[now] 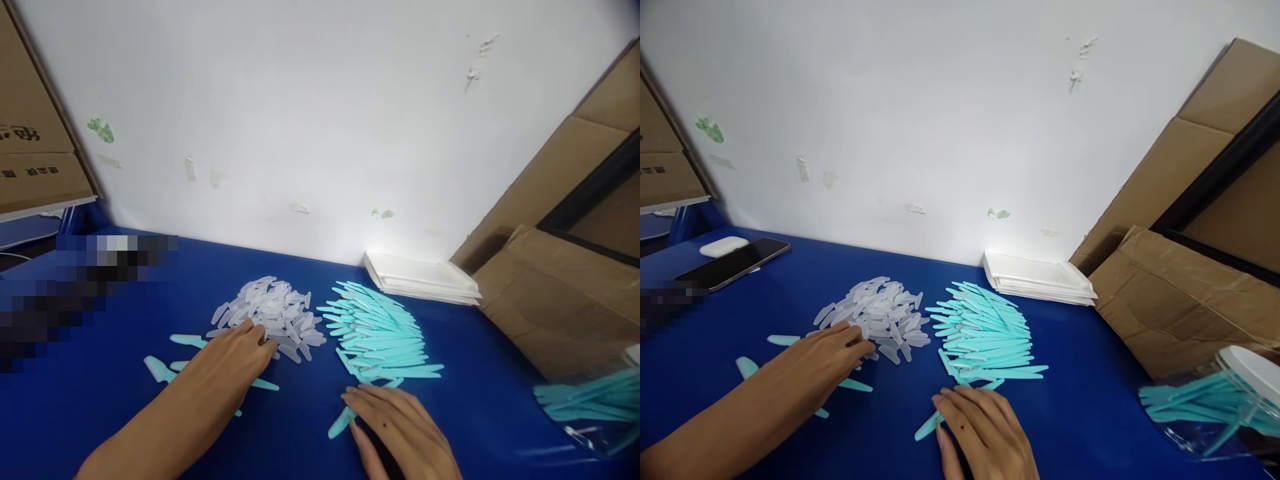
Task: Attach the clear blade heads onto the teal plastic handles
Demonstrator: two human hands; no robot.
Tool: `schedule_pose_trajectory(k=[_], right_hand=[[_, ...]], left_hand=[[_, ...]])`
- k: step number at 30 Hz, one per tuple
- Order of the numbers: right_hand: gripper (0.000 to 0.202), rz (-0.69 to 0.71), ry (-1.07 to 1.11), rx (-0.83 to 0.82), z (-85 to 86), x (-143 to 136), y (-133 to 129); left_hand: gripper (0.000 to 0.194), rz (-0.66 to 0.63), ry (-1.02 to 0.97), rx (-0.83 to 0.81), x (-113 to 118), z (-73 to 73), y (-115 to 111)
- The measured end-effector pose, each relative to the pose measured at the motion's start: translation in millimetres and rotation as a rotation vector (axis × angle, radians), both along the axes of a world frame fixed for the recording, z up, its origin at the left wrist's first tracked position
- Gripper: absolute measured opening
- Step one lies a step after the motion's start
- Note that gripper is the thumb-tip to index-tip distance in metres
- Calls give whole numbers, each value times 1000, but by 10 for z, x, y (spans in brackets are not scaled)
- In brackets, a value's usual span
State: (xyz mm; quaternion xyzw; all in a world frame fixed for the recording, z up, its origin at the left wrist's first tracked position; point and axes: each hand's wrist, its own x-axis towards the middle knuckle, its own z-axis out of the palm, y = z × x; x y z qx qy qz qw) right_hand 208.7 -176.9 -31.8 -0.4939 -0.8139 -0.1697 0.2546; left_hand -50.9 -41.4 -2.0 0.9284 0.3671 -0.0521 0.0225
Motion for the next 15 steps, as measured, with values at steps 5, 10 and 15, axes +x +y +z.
schedule_pose_trajectory(k=[5, 10, 15], right_hand=[[34, 7, -156, -93, -12, 34, 28], [25, 149, -18, -133, -18, 58, 36], [17, 224, 157, -178, 24, 28, 47]], left_hand=[[59, 32, 90, -58, 85, 180, -79], [59, -2, -29, 42, 49, 92, -125], [40, -2, -147, 143, 58, 64, -154]])
